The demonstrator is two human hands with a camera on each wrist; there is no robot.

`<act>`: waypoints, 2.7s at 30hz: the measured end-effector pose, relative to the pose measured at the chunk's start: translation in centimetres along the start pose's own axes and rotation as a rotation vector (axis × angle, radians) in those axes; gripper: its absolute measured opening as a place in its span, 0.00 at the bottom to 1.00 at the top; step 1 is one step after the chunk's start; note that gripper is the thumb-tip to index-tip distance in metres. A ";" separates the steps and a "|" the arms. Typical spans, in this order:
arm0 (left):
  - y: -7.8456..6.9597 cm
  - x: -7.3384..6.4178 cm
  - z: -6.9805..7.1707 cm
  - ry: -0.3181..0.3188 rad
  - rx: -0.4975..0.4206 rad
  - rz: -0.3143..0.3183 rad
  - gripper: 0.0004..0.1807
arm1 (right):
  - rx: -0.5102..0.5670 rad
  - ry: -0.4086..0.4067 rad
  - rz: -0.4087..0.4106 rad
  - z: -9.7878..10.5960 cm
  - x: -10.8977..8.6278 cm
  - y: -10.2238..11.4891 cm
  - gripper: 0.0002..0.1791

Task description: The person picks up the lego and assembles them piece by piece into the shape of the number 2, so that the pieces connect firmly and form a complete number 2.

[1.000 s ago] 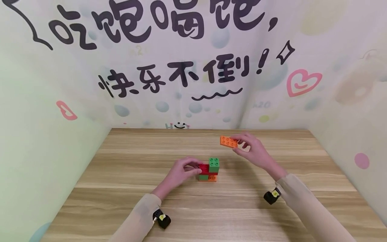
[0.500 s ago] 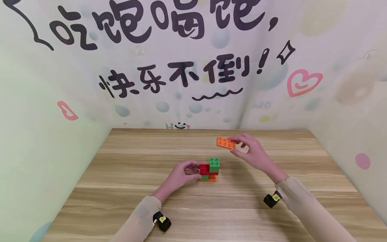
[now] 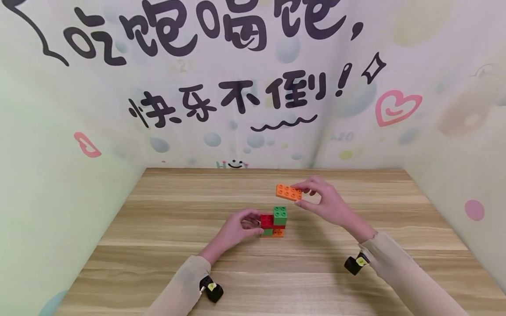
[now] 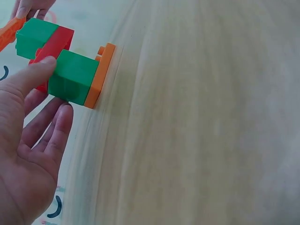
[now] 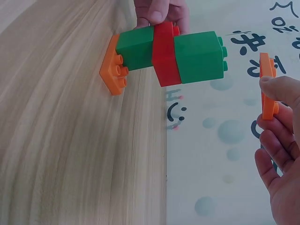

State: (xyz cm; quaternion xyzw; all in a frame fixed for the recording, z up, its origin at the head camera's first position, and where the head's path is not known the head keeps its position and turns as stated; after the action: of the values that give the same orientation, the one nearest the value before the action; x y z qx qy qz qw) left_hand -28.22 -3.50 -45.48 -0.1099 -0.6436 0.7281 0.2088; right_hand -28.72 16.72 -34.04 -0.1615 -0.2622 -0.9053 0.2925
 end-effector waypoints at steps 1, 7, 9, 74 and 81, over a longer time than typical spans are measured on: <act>-0.1 0.0 0.1 -0.003 -0.002 -0.002 0.20 | 0.003 0.006 -0.005 -0.1 0.0 0.0 0.22; -0.6 -0.2 0.4 -0.023 -0.020 -0.017 0.19 | 0.019 0.026 -0.019 -0.3 -0.1 0.2 0.22; -0.6 -0.2 0.4 -0.024 -0.028 -0.019 0.19 | 0.022 0.030 -0.016 -0.3 -0.1 0.3 0.22; 0.2 -0.4 0.3 -0.076 -0.140 0.074 0.19 | 0.088 0.223 0.010 -4.6 -0.3 1.7 0.21; 0.3 -0.3 0.4 -0.079 -0.144 0.086 0.19 | 0.096 0.230 -0.004 -4.7 -0.2 1.6 0.21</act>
State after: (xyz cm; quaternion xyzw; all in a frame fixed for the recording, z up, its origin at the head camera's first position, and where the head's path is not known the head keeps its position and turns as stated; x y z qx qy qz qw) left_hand -28.10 -3.99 -45.71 -0.1231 -0.6966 0.6921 0.1436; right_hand -28.24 13.02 -37.35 -0.0422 -0.2702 -0.9049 0.3262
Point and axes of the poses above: each hand's wrist, its own x-axis towards the middle knuckle, its own z-axis out of the back of the hand, y = z × x, the point moved 10 cm from there along x, towards the middle knuckle, and after that the axes turned 14 degrees about -x, right-handed, at the moved point
